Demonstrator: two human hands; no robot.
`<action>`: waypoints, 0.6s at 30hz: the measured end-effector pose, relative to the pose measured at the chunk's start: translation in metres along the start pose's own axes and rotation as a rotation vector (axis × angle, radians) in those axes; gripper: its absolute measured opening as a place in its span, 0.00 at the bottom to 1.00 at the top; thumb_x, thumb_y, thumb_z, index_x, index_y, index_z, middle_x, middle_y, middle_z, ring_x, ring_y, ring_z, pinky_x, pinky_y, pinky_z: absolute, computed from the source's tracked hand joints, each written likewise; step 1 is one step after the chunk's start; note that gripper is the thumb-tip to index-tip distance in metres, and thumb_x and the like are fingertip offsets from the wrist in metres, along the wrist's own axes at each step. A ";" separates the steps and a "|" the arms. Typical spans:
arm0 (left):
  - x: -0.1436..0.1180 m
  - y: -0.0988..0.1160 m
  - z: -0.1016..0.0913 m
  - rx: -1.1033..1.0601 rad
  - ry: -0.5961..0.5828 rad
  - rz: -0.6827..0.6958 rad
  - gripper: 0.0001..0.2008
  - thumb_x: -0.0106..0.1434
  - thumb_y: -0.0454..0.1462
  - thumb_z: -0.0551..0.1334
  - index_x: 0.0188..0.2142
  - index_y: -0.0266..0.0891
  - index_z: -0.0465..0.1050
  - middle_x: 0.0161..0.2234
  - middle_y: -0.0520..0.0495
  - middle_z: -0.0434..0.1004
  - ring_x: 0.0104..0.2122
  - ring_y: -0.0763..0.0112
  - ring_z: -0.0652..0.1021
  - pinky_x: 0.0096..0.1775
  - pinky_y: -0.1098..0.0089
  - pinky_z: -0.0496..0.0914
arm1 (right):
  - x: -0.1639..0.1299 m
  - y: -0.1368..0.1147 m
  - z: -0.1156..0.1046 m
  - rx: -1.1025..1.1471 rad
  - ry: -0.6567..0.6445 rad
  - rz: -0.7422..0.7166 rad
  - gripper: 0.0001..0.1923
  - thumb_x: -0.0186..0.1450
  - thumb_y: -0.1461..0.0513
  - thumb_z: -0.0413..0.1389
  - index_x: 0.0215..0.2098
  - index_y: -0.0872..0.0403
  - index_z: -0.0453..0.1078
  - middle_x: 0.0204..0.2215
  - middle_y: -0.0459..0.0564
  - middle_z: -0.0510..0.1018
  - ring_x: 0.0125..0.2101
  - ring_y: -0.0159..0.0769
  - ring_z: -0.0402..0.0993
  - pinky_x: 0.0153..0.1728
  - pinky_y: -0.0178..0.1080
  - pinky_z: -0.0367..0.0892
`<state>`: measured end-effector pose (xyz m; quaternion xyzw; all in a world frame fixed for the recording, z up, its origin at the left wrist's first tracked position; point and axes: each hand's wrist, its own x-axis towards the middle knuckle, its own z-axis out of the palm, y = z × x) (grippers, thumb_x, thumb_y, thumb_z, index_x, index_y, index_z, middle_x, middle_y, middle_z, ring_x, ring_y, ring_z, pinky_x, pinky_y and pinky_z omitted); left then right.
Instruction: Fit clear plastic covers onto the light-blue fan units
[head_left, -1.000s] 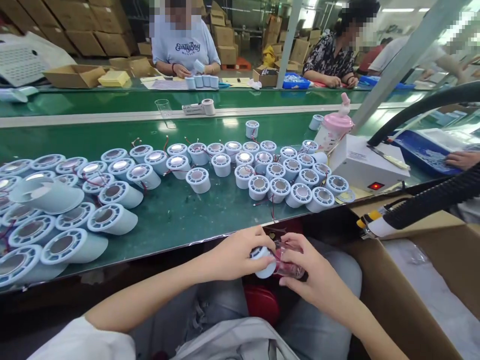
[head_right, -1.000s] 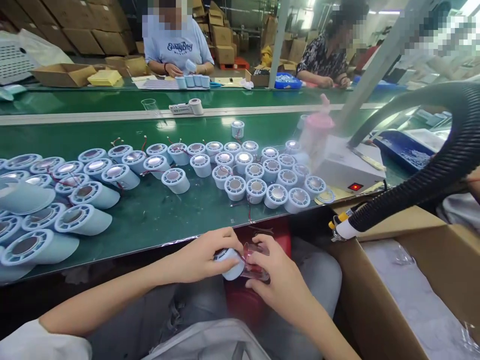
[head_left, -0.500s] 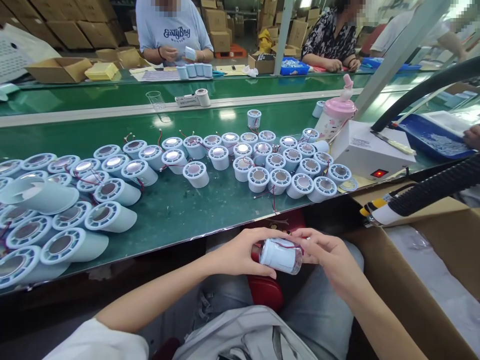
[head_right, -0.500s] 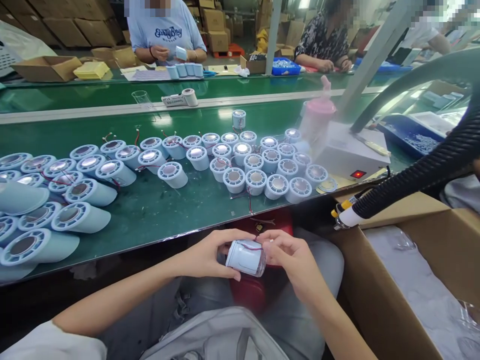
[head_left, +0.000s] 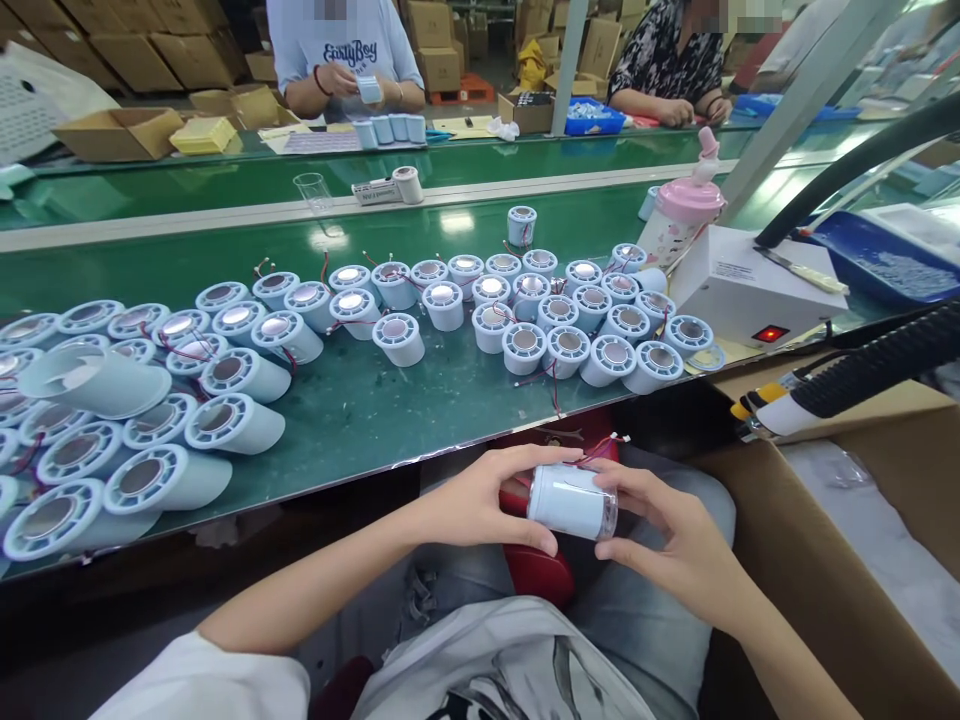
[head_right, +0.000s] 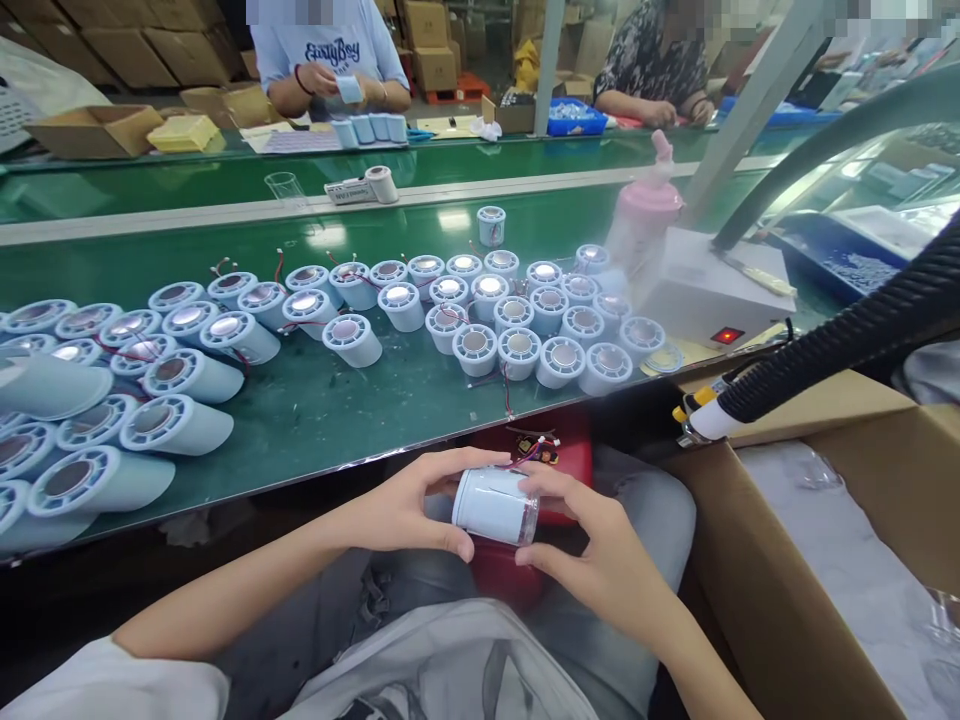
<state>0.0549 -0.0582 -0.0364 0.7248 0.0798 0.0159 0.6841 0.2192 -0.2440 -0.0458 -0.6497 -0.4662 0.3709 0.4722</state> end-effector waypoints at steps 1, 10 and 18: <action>-0.001 0.001 0.000 0.020 0.001 0.018 0.40 0.49 0.40 0.74 0.61 0.48 0.63 0.59 0.41 0.68 0.56 0.54 0.71 0.55 0.58 0.67 | 0.000 -0.002 0.000 0.038 -0.009 0.015 0.21 0.59 0.62 0.65 0.50 0.46 0.68 0.55 0.50 0.73 0.51 0.43 0.74 0.52 0.43 0.72; -0.003 0.008 -0.002 0.194 0.002 0.178 0.37 0.52 0.40 0.73 0.60 0.46 0.65 0.59 0.41 0.69 0.58 0.56 0.70 0.59 0.60 0.63 | 0.002 -0.008 -0.001 0.270 -0.085 0.113 0.21 0.61 0.59 0.64 0.51 0.46 0.66 0.49 0.48 0.75 0.47 0.38 0.74 0.48 0.38 0.71; -0.004 0.008 -0.003 0.283 -0.019 0.272 0.37 0.53 0.38 0.72 0.61 0.47 0.63 0.60 0.43 0.67 0.60 0.59 0.68 0.61 0.62 0.60 | 0.003 -0.005 0.003 0.553 -0.070 0.251 0.22 0.59 0.54 0.65 0.48 0.48 0.65 0.38 0.47 0.77 0.38 0.34 0.73 0.38 0.35 0.70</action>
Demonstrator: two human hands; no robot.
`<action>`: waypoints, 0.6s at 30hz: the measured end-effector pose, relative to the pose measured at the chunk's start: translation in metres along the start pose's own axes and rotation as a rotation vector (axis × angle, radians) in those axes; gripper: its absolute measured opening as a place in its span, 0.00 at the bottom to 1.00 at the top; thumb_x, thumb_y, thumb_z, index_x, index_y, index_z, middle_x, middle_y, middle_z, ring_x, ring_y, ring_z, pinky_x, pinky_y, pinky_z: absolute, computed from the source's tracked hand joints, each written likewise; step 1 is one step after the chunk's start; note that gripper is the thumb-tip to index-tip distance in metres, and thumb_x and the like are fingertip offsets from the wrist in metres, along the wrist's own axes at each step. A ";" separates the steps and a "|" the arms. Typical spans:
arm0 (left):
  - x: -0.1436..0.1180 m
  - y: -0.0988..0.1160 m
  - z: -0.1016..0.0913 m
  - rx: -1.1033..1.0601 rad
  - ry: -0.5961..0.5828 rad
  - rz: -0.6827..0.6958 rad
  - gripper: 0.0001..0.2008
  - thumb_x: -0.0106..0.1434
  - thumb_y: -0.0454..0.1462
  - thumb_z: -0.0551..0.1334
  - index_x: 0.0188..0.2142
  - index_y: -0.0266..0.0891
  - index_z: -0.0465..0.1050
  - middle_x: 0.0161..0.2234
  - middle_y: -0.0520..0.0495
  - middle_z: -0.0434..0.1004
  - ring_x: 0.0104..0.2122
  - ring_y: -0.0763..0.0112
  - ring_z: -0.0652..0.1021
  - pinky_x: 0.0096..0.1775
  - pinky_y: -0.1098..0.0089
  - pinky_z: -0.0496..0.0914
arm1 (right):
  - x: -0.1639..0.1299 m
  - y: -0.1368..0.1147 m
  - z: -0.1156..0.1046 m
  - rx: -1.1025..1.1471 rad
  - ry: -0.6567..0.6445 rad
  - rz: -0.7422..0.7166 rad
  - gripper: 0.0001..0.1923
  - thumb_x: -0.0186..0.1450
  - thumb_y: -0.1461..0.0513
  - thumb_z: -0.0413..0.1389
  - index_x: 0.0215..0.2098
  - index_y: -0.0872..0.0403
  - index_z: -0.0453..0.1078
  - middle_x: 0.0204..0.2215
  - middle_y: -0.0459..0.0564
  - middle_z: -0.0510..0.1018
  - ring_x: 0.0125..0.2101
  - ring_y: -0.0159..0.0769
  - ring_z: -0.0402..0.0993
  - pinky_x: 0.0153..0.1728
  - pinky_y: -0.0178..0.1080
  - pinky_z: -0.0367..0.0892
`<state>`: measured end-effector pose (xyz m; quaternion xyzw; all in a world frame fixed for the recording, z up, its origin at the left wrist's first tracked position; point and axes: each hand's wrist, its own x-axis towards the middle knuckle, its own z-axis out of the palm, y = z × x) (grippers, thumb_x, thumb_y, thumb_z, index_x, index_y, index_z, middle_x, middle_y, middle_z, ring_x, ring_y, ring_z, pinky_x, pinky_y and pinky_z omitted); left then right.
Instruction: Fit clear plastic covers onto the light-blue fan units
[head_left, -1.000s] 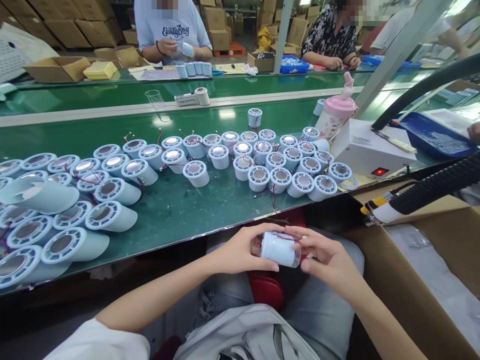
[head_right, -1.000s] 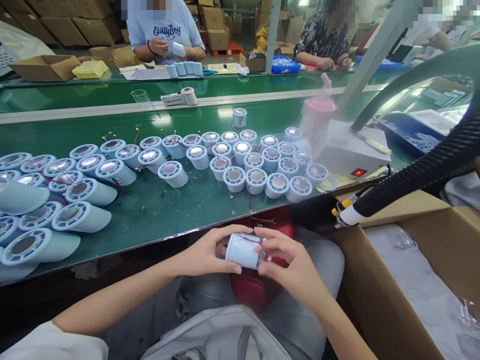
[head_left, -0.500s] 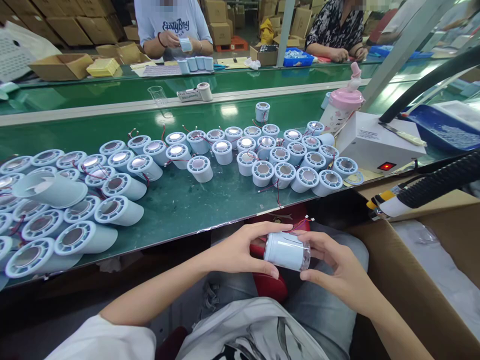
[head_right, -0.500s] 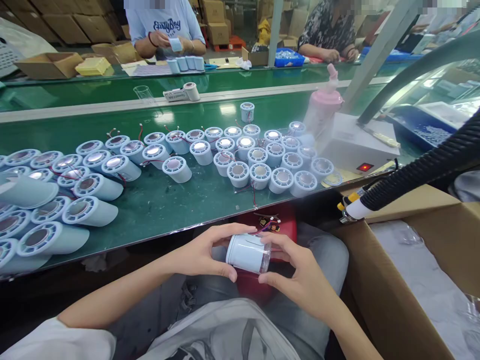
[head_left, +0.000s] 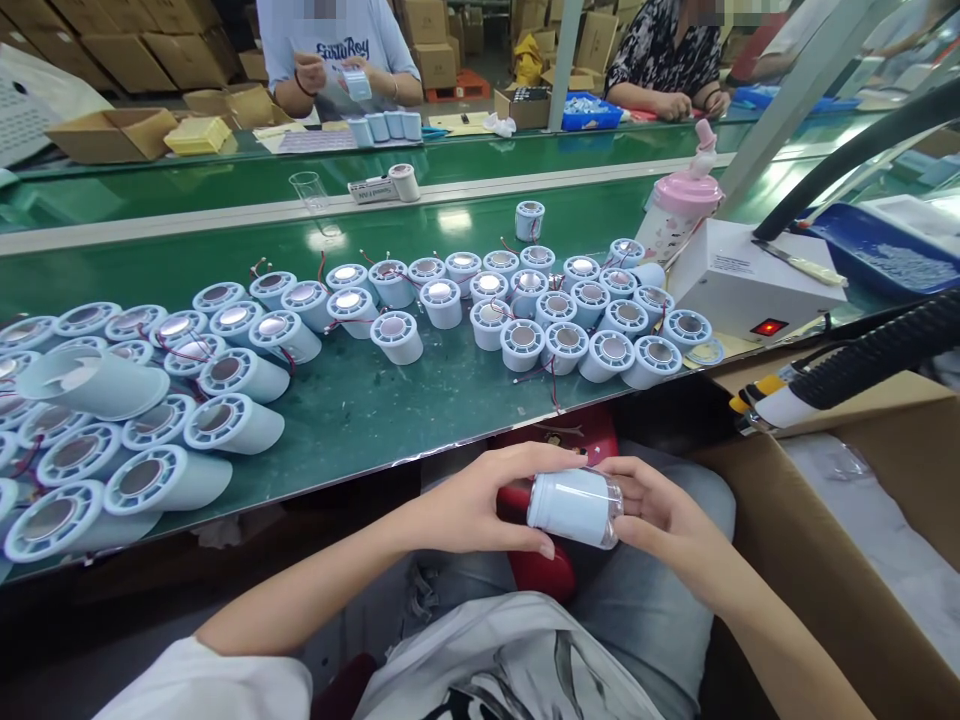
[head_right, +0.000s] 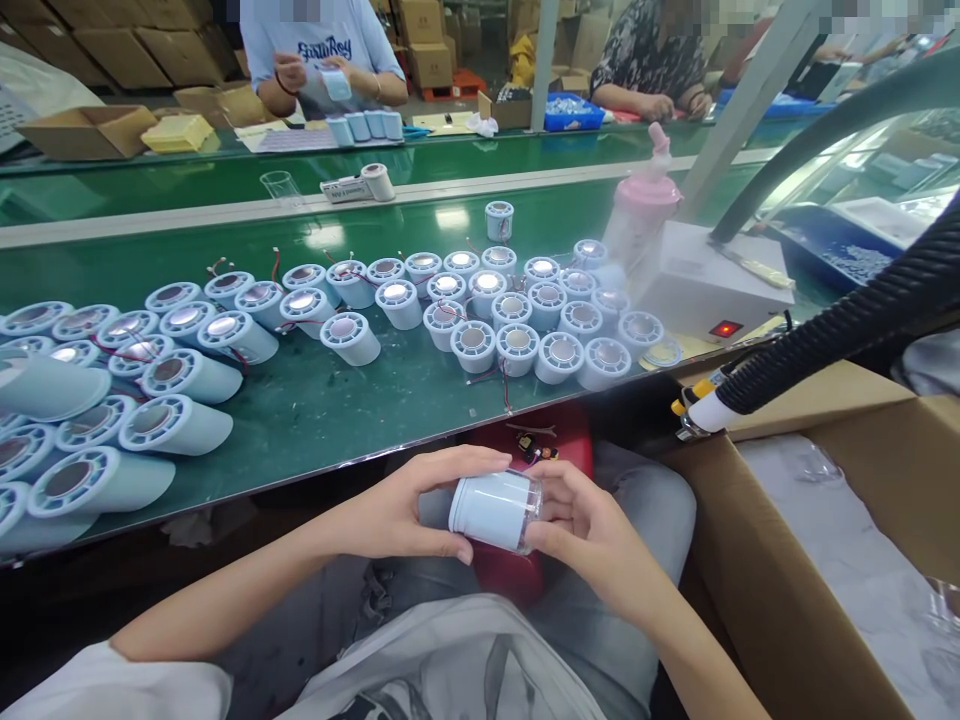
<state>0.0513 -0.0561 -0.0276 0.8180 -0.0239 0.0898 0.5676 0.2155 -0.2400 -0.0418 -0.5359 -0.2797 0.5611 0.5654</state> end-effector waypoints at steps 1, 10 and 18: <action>0.000 0.000 0.000 0.003 0.000 0.000 0.37 0.53 0.38 0.72 0.61 0.47 0.63 0.60 0.42 0.67 0.59 0.59 0.68 0.61 0.62 0.60 | 0.000 0.001 0.000 0.019 0.006 0.013 0.22 0.59 0.54 0.65 0.47 0.49 0.65 0.38 0.47 0.77 0.37 0.34 0.73 0.37 0.34 0.70; -0.002 -0.003 -0.001 0.029 -0.011 0.020 0.37 0.53 0.38 0.72 0.62 0.47 0.62 0.61 0.42 0.67 0.60 0.58 0.68 0.61 0.60 0.61 | 0.006 0.001 0.006 0.091 0.046 0.143 0.20 0.61 0.50 0.62 0.43 0.53 0.64 0.30 0.46 0.78 0.28 0.32 0.77 0.28 0.33 0.74; -0.001 -0.004 0.000 -0.017 -0.010 0.055 0.38 0.53 0.37 0.72 0.61 0.48 0.62 0.62 0.42 0.65 0.61 0.57 0.67 0.61 0.59 0.61 | 0.007 -0.001 0.014 0.226 0.049 0.315 0.29 0.57 0.40 0.59 0.40 0.56 0.66 0.20 0.48 0.79 0.17 0.32 0.77 0.17 0.27 0.70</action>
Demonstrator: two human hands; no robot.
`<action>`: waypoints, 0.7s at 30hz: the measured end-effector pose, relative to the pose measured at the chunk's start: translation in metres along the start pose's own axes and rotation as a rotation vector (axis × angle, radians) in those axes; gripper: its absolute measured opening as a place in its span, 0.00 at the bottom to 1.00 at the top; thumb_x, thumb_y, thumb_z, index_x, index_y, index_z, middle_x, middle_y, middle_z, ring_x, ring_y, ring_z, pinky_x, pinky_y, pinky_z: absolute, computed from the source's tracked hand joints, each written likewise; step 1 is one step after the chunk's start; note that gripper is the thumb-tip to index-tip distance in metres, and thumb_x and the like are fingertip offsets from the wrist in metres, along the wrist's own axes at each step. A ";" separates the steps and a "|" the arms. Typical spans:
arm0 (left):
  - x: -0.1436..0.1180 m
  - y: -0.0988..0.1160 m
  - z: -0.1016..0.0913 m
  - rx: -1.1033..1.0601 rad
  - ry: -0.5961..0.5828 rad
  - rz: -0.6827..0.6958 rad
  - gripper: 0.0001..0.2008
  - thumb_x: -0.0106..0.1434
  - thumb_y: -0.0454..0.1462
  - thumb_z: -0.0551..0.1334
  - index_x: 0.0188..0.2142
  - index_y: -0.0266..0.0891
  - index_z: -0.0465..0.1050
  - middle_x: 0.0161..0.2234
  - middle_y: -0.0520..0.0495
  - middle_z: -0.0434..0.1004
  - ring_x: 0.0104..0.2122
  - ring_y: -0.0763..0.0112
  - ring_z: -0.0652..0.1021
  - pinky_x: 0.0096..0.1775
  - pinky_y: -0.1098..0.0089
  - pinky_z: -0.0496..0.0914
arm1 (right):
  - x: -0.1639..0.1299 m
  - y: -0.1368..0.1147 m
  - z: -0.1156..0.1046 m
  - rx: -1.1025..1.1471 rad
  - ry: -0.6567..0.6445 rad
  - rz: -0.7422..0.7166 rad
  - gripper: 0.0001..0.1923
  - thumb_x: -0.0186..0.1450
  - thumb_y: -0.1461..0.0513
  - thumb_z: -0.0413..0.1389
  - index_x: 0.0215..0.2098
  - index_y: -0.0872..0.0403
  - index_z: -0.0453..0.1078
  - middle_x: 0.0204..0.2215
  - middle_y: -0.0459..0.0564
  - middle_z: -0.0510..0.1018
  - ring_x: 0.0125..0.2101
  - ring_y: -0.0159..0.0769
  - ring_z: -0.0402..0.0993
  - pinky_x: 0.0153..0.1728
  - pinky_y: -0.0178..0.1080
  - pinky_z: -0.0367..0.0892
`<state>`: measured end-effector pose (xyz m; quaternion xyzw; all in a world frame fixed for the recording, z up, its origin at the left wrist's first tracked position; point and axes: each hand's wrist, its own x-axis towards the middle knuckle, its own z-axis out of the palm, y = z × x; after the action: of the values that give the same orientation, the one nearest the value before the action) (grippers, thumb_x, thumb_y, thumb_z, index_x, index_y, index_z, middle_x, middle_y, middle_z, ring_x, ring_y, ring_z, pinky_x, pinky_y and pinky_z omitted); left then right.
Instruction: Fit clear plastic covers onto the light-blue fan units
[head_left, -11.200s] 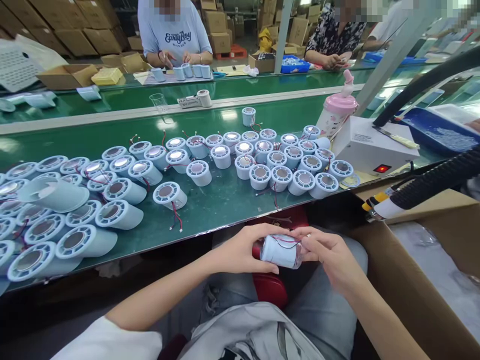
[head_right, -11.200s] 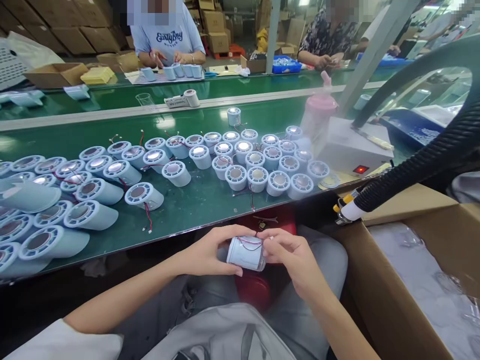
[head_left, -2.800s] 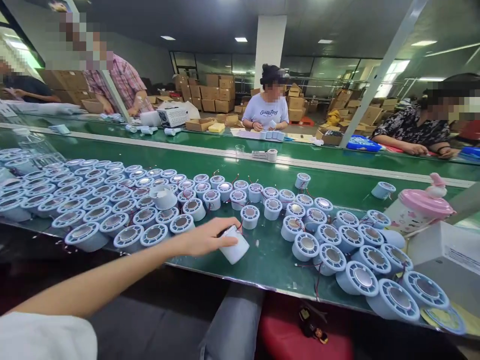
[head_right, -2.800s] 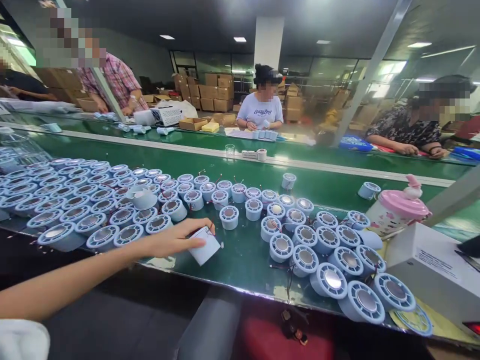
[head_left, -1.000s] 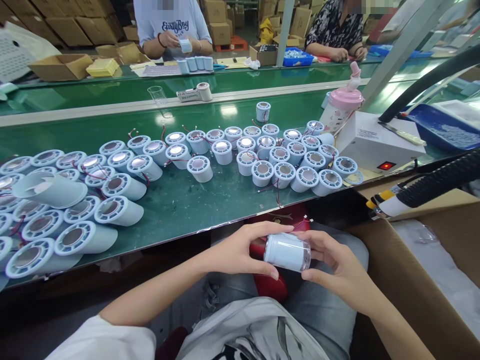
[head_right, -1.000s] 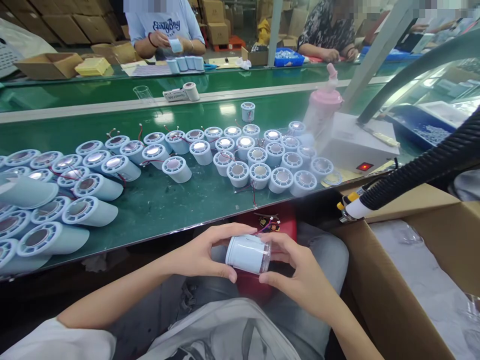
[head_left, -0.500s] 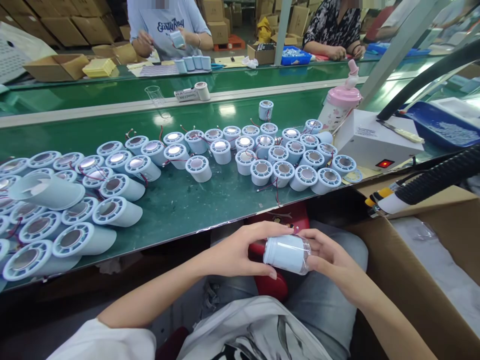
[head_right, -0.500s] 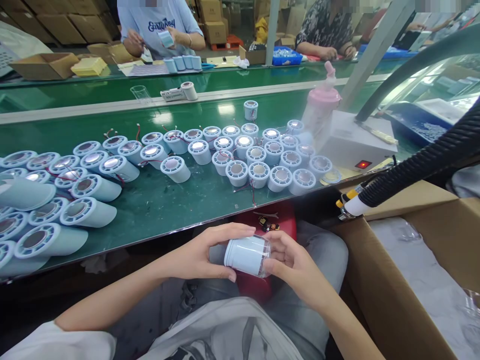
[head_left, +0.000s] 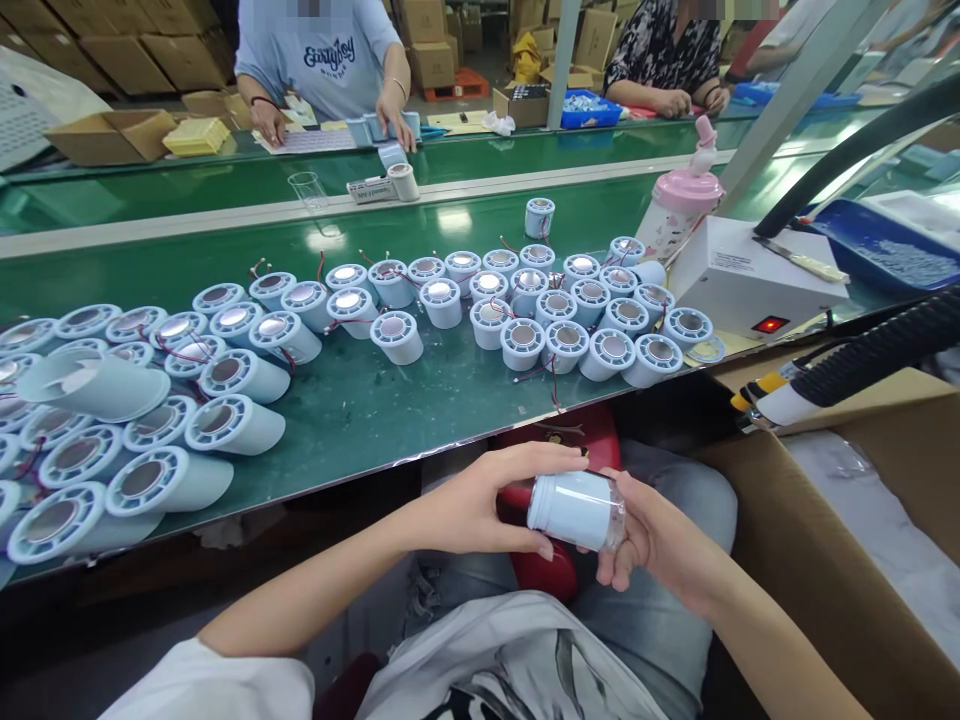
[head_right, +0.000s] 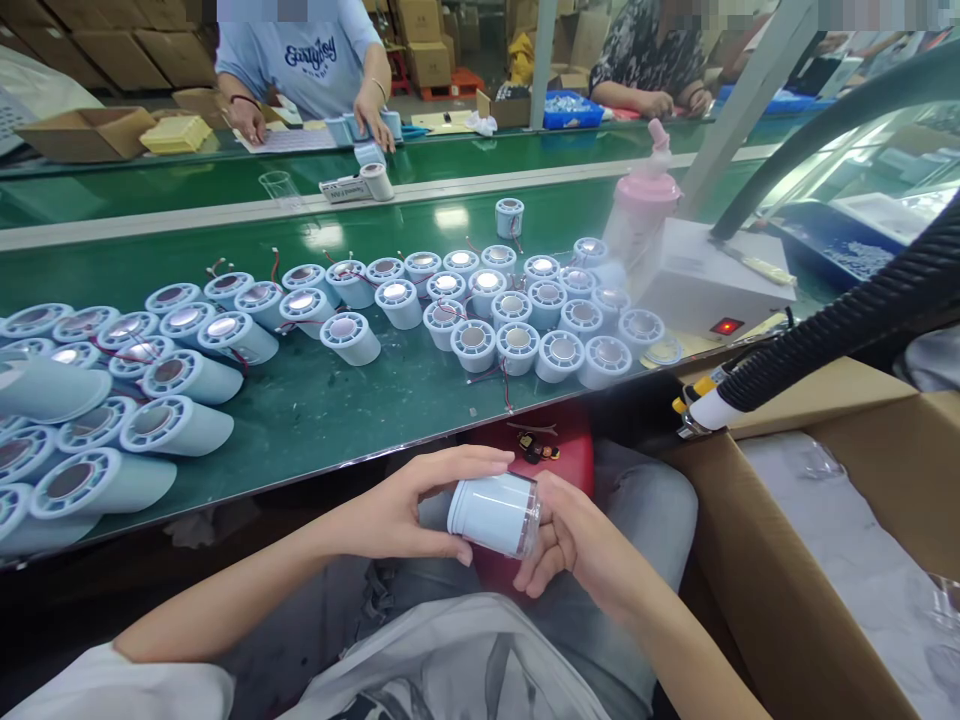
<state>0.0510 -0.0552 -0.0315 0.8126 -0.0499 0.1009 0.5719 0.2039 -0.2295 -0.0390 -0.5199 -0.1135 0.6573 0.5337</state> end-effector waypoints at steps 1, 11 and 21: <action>0.000 0.000 0.000 -0.007 0.001 0.000 0.38 0.53 0.36 0.72 0.61 0.48 0.62 0.62 0.41 0.64 0.61 0.56 0.67 0.61 0.58 0.61 | 0.000 0.000 0.000 0.018 -0.011 0.030 0.29 0.58 0.40 0.57 0.38 0.57 0.67 0.20 0.50 0.79 0.17 0.32 0.76 0.17 0.27 0.70; 0.000 0.007 0.008 -0.079 0.035 -0.101 0.31 0.55 0.36 0.70 0.58 0.48 0.65 0.57 0.42 0.67 0.56 0.58 0.70 0.55 0.61 0.69 | 0.005 0.007 -0.003 -0.017 -0.111 0.123 0.39 0.70 0.41 0.33 0.30 0.61 0.71 0.18 0.51 0.74 0.14 0.30 0.74 0.12 0.26 0.66; 0.002 0.017 0.005 -0.254 -0.012 -0.314 0.34 0.57 0.40 0.69 0.61 0.47 0.62 0.56 0.42 0.70 0.48 0.61 0.76 0.47 0.64 0.73 | -0.010 0.015 -0.025 -0.925 0.002 -0.925 0.29 0.64 0.68 0.60 0.58 0.36 0.64 0.60 0.46 0.68 0.59 0.41 0.65 0.57 0.43 0.65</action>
<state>0.0507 -0.0659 -0.0174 0.7323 0.0619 -0.0014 0.6782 0.2141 -0.2539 -0.0542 -0.5939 -0.5961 0.2429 0.4826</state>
